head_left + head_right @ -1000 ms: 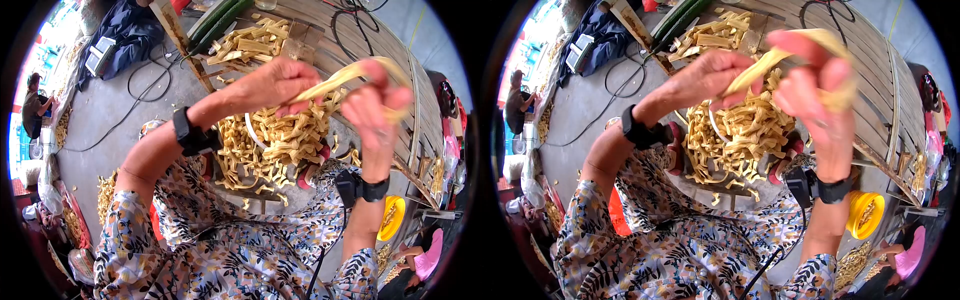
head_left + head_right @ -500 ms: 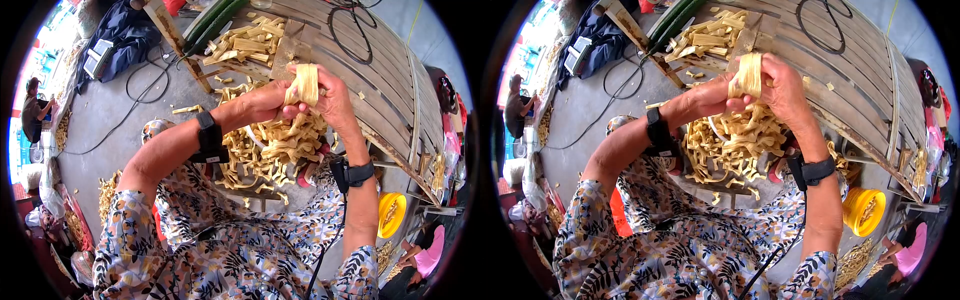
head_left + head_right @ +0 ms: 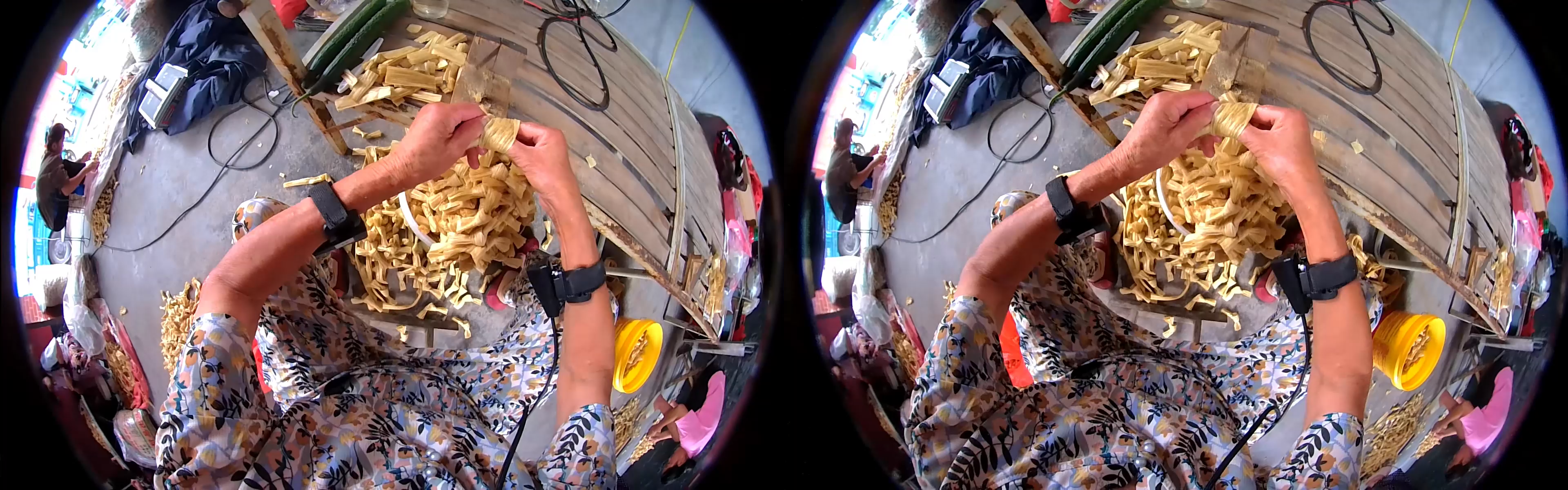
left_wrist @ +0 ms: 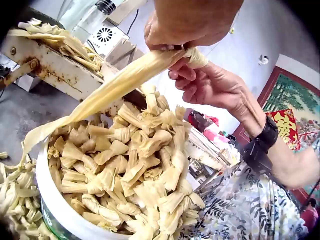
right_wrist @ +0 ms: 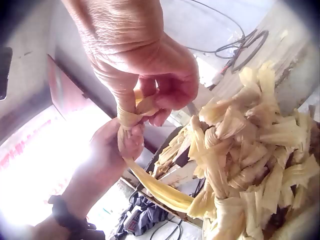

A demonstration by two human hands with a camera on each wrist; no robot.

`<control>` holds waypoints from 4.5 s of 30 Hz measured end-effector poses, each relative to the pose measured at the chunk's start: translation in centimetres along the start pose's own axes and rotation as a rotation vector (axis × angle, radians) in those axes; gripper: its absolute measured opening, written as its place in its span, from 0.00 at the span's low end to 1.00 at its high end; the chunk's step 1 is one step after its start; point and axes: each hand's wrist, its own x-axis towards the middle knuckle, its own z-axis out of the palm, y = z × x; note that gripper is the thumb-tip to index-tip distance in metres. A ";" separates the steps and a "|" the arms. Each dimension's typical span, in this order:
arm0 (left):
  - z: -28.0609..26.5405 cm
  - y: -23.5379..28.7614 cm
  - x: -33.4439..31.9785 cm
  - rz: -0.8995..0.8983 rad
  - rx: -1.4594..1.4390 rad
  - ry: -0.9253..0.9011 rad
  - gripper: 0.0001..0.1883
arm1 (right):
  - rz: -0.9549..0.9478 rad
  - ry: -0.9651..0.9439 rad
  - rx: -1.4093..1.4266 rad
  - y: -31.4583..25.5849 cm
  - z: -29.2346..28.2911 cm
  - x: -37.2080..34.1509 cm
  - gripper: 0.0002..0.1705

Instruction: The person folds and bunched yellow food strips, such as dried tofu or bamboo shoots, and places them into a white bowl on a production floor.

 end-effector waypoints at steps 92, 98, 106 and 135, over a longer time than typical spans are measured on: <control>-4.1 -5.8 8.1 -0.021 0.224 0.260 0.12 | -0.051 0.358 0.633 3.4 -1.8 9.4 0.09; -3.7 -7.1 9.0 -0.037 0.273 0.287 0.11 | -0.057 0.374 0.550 4.4 -1.7 10.4 0.09; -5.4 -6.7 7.0 -0.104 0.137 0.255 0.09 | 0.031 0.401 0.215 4.2 -3.4 7.7 0.14; 0.2 1.0 -0.1 0.492 0.686 -0.099 0.07 | -0.049 -0.132 -0.178 0.9 -2.2 0.5 0.12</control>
